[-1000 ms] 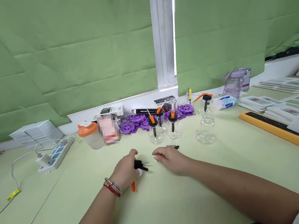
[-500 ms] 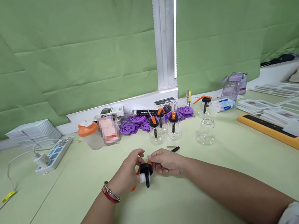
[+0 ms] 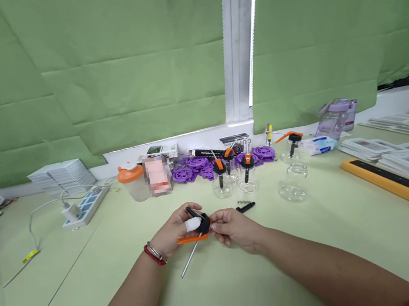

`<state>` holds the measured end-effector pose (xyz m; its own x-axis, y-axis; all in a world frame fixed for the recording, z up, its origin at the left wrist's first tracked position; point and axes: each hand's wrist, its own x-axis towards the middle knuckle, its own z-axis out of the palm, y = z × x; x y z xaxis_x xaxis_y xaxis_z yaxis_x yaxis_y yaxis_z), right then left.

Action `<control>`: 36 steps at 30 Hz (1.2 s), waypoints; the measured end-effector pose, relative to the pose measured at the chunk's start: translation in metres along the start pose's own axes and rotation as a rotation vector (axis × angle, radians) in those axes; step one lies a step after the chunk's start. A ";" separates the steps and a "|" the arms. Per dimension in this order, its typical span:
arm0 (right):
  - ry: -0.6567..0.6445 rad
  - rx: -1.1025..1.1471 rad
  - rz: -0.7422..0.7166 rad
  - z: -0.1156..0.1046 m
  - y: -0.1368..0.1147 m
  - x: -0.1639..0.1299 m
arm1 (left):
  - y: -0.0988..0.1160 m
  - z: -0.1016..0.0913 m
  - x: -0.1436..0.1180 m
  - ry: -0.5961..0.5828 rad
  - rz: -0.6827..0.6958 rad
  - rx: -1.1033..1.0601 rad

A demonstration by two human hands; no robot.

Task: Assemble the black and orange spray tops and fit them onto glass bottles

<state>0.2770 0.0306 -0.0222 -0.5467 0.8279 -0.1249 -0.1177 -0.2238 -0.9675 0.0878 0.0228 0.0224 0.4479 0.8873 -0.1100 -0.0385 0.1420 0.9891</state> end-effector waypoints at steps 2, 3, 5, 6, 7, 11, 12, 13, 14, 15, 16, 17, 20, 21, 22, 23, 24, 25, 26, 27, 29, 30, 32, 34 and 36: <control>0.027 -0.085 -0.013 -0.001 0.002 0.003 | 0.002 0.000 0.000 -0.002 0.008 -0.053; 0.038 -0.131 -0.015 -0.001 0.002 0.003 | 0.002 -0.001 -0.001 0.001 0.015 -0.066; 0.063 -0.240 -0.030 -0.002 0.001 0.004 | 0.004 -0.004 -0.002 0.013 0.026 -0.071; 0.081 -0.303 -0.050 -0.003 0.000 0.003 | 0.005 -0.006 -0.002 0.016 0.029 -0.070; 0.099 -0.373 -0.078 -0.003 0.000 0.003 | 0.005 -0.008 -0.003 0.013 0.031 -0.070; 0.157 -0.620 -0.204 -0.003 -0.002 0.000 | 0.003 -0.014 -0.002 -0.022 0.045 -0.114; 0.164 -0.667 -0.223 -0.003 -0.001 -0.001 | 0.001 -0.015 -0.001 -0.019 0.046 -0.126; 0.171 -0.707 -0.233 -0.002 -0.001 -0.001 | -0.001 -0.015 -0.001 -0.009 0.050 -0.139; 0.180 -0.743 -0.238 -0.002 -0.001 -0.002 | -0.002 -0.015 0.000 0.004 0.057 -0.151; 0.189 -0.777 -0.242 0.000 -0.002 -0.002 | -0.004 -0.014 0.002 0.016 0.066 -0.166; 0.199 -0.809 -0.248 0.001 -0.002 -0.003 | -0.005 -0.013 0.002 0.024 0.076 -0.186; 0.208 -0.841 -0.258 0.002 -0.003 -0.004 | -0.006 -0.012 0.003 0.027 0.088 -0.213; 0.230 -0.934 -0.302 0.005 -0.008 -0.008 | -0.005 -0.011 0.003 -0.002 0.127 -0.338; 0.235 -0.969 -0.321 0.005 -0.010 -0.009 | -0.003 -0.013 0.001 -0.008 0.144 -0.390; 0.240 -1.011 -0.341 0.004 -0.012 -0.009 | -0.001 -0.015 0.000 -0.003 0.167 -0.439; 0.246 -1.065 -0.358 0.002 -0.014 -0.009 | 0.001 -0.018 -0.002 0.015 0.196 -0.481; 0.247 -1.134 -0.370 -0.001 -0.017 -0.008 | 0.004 -0.021 -0.003 0.043 0.229 -0.510; 0.243 -1.219 -0.376 -0.004 -0.020 -0.005 | 0.007 -0.025 -0.004 0.078 0.260 -0.521; 0.228 -1.318 -0.379 -0.007 -0.022 -0.001 | 0.009 -0.029 -0.005 0.110 0.282 -0.510; 0.195 -1.429 -0.386 -0.011 -0.025 0.004 | 0.011 -0.033 -0.005 0.142 0.290 -0.477; 0.086 -1.653 -0.438 -0.015 -0.031 0.017 | 0.011 -0.037 -0.004 0.202 0.258 -0.370; 0.020 -1.752 -0.476 -0.016 -0.034 0.024 | 0.010 -0.038 -0.002 0.229 0.222 -0.310; -0.113 -1.905 -0.529 -0.016 -0.038 0.038 | 0.005 -0.037 0.002 0.271 0.123 -0.210; -0.209 -1.989 -0.549 -0.014 -0.039 0.050 | -0.002 -0.035 0.007 0.286 0.016 -0.130; -0.252 -2.017 -0.555 -0.012 -0.038 0.058 | -0.009 -0.033 0.011 0.287 -0.052 -0.042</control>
<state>0.2599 0.0930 0.0051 -0.8725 0.4861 0.0488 0.4816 0.8390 0.2535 0.0634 0.0460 0.0094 0.1793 0.9654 -0.1893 -0.0617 0.2031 0.9772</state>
